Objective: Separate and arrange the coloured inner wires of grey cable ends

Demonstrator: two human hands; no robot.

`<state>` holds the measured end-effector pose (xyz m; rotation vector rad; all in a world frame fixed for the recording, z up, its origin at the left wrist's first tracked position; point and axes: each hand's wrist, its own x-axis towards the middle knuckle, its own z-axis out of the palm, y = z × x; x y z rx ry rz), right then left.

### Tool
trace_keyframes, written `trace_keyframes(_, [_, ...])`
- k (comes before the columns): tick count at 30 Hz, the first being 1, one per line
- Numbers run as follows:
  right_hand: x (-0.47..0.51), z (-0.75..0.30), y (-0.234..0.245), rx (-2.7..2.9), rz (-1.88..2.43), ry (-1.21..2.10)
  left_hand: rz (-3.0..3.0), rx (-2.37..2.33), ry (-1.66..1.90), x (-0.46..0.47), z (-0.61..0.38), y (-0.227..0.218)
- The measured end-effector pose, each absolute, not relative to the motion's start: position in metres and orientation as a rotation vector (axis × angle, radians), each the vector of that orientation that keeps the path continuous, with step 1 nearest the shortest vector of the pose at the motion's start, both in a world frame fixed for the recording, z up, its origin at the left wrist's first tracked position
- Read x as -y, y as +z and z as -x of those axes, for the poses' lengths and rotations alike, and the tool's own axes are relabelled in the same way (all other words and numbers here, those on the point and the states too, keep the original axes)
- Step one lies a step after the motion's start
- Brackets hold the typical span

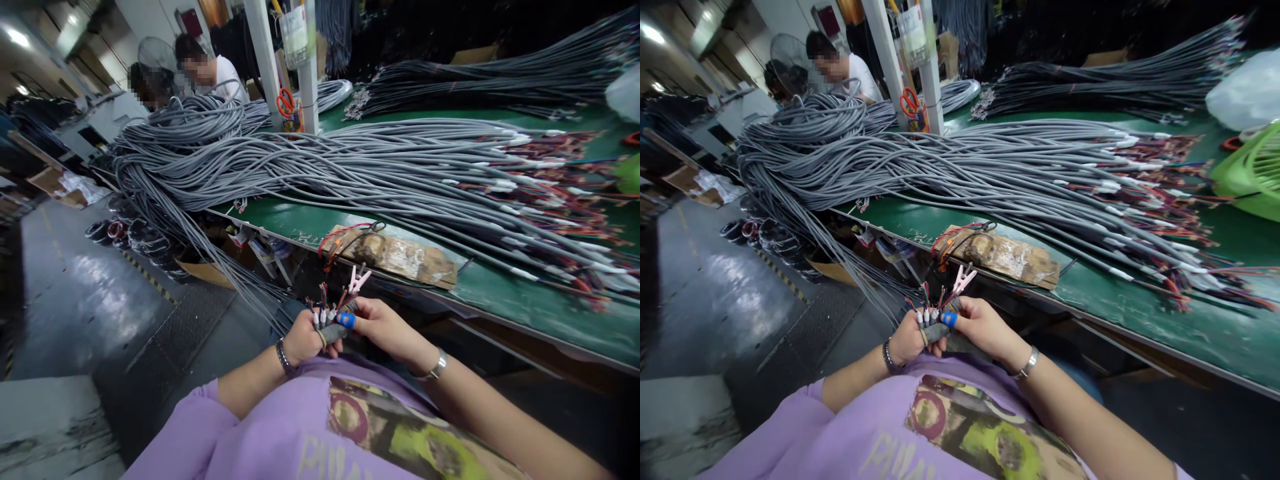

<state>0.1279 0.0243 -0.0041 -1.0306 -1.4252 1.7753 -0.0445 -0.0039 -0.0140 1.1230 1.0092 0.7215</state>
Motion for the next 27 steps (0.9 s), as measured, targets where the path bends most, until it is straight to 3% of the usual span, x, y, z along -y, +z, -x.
trace_keyframes(7, [-0.022,-0.127,0.002,1.307,1.168,1.664,-0.965,-1.11,0.99,0.007,0.032,-0.018])
trace_keyframes(15, [-0.02,-0.136,-0.006,1.124,1.13,1.7,-0.855,-1.153,1.064,0.002,0.028,-0.009])
trace_keyframes(21, [-0.037,-0.144,-0.014,0.733,1.023,1.854,-0.793,-1.06,1.015,-0.002,0.024,0.008])
trace_keyframes(27, [-0.053,-0.135,-0.009,0.734,0.856,1.912,-0.8,-0.976,0.908,-0.006,0.011,0.016])
